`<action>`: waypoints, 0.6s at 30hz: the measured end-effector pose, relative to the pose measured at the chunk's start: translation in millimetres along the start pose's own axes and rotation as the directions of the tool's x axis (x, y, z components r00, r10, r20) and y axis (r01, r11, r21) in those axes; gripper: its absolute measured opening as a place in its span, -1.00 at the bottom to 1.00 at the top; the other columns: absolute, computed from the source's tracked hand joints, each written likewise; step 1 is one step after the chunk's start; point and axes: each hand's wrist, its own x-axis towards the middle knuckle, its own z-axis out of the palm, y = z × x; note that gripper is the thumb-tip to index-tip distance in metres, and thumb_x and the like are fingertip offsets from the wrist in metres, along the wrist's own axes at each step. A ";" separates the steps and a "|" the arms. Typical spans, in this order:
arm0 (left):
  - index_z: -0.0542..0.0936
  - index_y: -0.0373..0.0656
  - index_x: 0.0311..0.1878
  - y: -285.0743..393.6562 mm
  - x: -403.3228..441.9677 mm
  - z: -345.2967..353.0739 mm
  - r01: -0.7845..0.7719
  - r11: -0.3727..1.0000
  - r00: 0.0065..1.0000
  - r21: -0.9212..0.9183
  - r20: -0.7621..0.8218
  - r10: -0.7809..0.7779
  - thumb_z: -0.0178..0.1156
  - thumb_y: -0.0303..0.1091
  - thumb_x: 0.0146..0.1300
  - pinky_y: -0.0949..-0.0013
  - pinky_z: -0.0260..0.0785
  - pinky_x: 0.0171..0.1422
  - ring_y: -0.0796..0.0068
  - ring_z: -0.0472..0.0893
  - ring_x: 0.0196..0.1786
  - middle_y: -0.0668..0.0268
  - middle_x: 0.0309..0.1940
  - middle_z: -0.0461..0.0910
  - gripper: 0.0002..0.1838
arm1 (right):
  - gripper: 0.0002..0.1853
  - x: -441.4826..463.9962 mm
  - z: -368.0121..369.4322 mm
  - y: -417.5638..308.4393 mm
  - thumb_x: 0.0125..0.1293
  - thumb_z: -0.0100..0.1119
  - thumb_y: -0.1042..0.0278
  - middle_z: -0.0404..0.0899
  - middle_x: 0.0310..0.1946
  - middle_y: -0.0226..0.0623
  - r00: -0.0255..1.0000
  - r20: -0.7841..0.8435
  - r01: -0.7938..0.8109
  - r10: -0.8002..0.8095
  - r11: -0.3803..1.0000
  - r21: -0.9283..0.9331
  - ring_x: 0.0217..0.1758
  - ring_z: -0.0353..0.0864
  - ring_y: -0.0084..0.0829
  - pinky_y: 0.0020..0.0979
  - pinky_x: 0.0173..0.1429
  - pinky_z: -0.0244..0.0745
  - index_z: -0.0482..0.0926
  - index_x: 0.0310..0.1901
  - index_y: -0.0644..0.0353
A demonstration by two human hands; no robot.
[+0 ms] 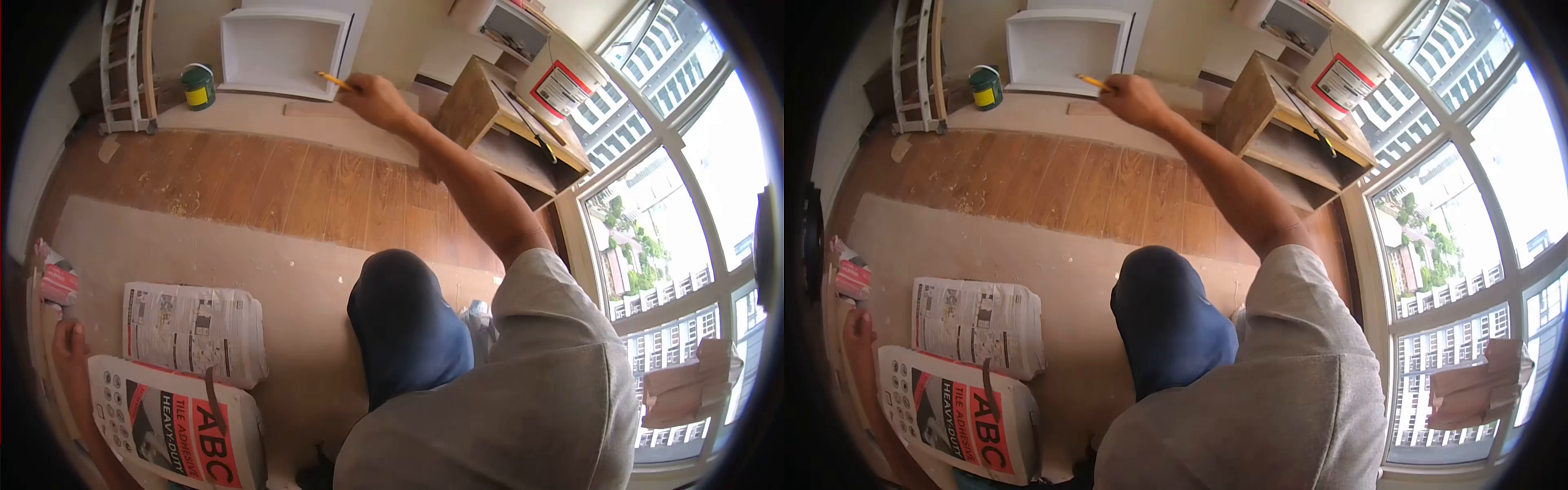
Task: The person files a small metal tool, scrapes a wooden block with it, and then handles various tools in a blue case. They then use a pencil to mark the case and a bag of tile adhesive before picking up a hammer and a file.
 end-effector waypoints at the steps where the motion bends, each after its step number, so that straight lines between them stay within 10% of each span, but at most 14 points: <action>1: 0.55 -0.21 0.02 -13.3 15.0 -12.1 0.000 1.000 1.000 0.002 -0.023 0.000 0.15 -0.15 0.50 0.45 0.36 -0.01 0.60 0.45 -0.17 0.38 -0.19 0.50 -0.71 | -0.69 19.9 -13.8 50.4 0.28 0.28 0.12 0.70 -0.33 0.08 0.995 -0.099 -0.013 0.006 0.997 -0.075 -0.24 0.71 0.07 -0.09 -0.13 0.57 0.69 -0.16 0.23; 3: 0.53 -0.26 0.13 -23.4 36.0 -48.1 0.097 0.978 0.994 -0.183 -0.023 -0.103 0.16 -0.17 0.49 0.32 0.42 0.14 0.40 0.54 -0.03 0.26 -0.04 0.56 -0.65 | -0.62 43.5 -64.0 118.1 0.31 0.15 0.03 0.71 -0.16 0.11 0.947 -0.098 -0.320 0.305 0.907 -0.273 -0.02 0.70 0.11 -0.02 0.06 0.58 0.69 -0.11 0.20; 8: 0.62 -0.27 -0.03 -34.4 44.9 -100.2 0.002 0.901 0.997 0.434 -0.075 0.034 0.18 -0.06 0.47 0.09 0.45 0.00 0.10 0.58 -0.08 0.01 -0.08 0.60 -0.61 | -0.60 48.8 -178.0 340.2 0.34 0.10 0.01 0.72 -0.02 0.03 0.706 -0.347 -0.706 0.618 0.569 -0.423 0.13 0.70 0.02 -0.02 0.19 0.58 0.74 -0.01 0.07; 12: 0.67 -0.28 -0.12 -15.4 19.4 -100.7 -0.023 0.705 0.999 0.709 -0.009 0.042 0.20 0.00 0.46 -0.04 0.47 -0.08 -0.08 0.61 -0.11 -0.14 -0.10 0.62 -0.57 | -0.61 6.3 -243.6 428.3 0.37 0.02 0.12 0.65 0.11 0.09 0.662 -0.464 -0.748 0.588 0.488 -0.449 0.26 0.60 0.11 0.03 0.31 0.48 0.71 0.05 0.11; 14: 0.69 -0.22 -0.06 -33.0 7.5 -109.7 0.221 0.475 0.937 0.852 -0.050 -0.345 0.22 -0.04 0.43 -0.03 0.49 0.01 -0.08 0.65 0.02 -0.14 -0.01 0.66 -0.62 | -0.57 1.5 -262.3 456.4 0.43 0.12 0.00 0.63 0.18 0.05 0.555 -0.483 -0.826 0.678 0.377 -0.420 0.32 0.56 0.05 -0.01 0.33 0.48 0.69 0.12 0.11; 16: 0.60 -0.28 0.06 -86.7 -2.2 -132.5 0.160 0.426 0.960 0.890 -0.040 -0.276 0.19 -0.08 0.46 0.05 0.46 0.06 0.03 0.61 0.00 -0.04 -0.02 0.62 -0.60 | -0.57 2.3 -270.5 490.7 0.42 0.08 0.02 0.64 0.15 0.09 0.552 -0.527 -0.831 0.646 0.373 -0.413 0.27 0.59 0.10 0.04 0.32 0.48 0.70 0.10 0.12; 18: 0.51 -0.34 0.18 -125.4 -26.7 -144.3 0.009 0.312 0.989 0.950 0.037 -0.140 0.15 -0.12 0.49 0.13 0.43 0.11 0.13 0.57 -0.02 0.07 -0.03 0.58 -0.55 | -0.56 4.0 -280.7 559.8 0.45 -0.02 0.04 0.70 -0.05 0.16 0.805 -0.302 -0.519 0.512 0.359 -0.776 0.04 0.71 0.14 0.11 0.12 0.59 0.71 -0.04 0.23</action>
